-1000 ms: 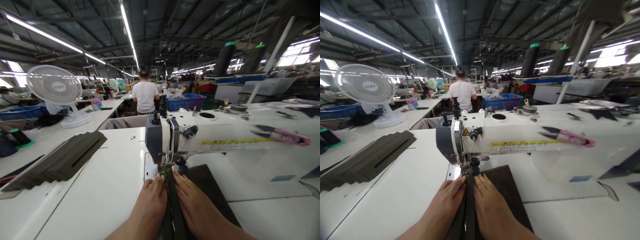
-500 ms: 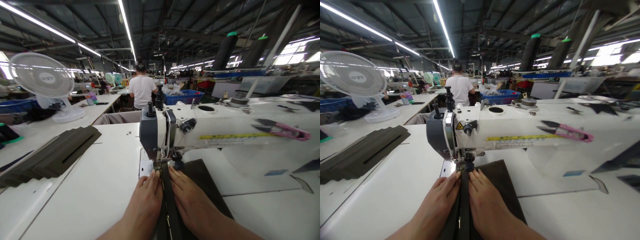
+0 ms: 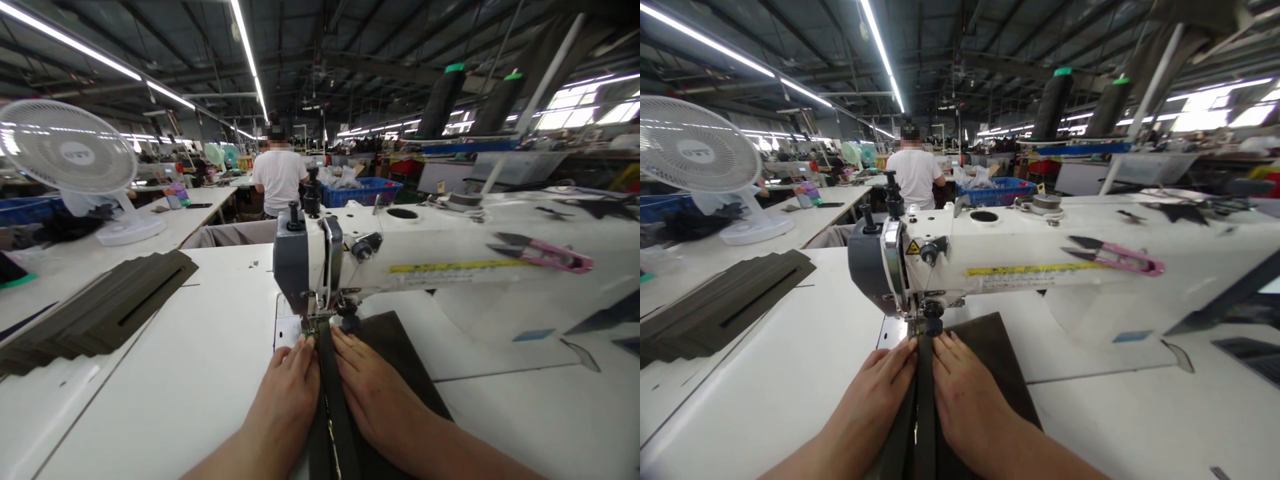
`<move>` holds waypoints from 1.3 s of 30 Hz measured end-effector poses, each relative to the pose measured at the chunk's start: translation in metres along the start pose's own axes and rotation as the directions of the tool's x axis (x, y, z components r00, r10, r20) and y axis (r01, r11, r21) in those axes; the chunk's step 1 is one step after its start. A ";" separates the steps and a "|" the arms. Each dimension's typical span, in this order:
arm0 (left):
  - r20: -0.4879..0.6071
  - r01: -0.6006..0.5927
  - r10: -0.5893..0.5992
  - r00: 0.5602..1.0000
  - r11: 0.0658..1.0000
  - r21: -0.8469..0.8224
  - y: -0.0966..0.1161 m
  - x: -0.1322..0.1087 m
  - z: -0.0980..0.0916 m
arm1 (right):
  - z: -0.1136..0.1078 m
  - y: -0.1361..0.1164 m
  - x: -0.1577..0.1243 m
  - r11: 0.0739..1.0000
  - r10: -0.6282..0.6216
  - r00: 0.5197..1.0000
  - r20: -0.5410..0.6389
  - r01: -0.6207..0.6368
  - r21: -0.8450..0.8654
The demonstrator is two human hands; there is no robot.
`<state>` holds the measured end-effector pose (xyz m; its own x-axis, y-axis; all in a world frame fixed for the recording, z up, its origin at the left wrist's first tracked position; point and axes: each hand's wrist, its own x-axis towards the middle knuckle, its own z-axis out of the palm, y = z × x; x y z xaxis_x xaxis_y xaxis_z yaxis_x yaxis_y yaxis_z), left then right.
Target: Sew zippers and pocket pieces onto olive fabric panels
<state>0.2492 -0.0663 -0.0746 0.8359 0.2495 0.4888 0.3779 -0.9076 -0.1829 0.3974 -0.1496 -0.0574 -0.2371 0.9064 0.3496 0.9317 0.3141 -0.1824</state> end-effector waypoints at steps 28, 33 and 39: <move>0.144 0.077 -0.037 0.989 0.956 -0.284 -0.022 0.010 -0.029 | -0.004 -0.019 -0.024 0.980 -0.201 0.955 -0.218 0.192 -0.059; 0.092 0.028 0.007 0.996 0.923 -0.383 -0.025 0.003 -0.039 | 0.014 -0.043 -0.034 0.945 -0.299 0.880 -0.369 0.218 -0.245; 0.017 -0.026 0.033 0.999 0.952 -0.306 -0.011 -0.008 -0.039 | 0.016 -0.052 -0.032 0.917 -0.350 0.843 -0.408 0.221 -0.331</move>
<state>0.2228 -0.0714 -0.0428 0.8547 0.2248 0.4679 0.2155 -0.9737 0.0743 0.3523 -0.1906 -0.0743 -0.4140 0.5388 0.7337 0.8934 0.3952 0.2139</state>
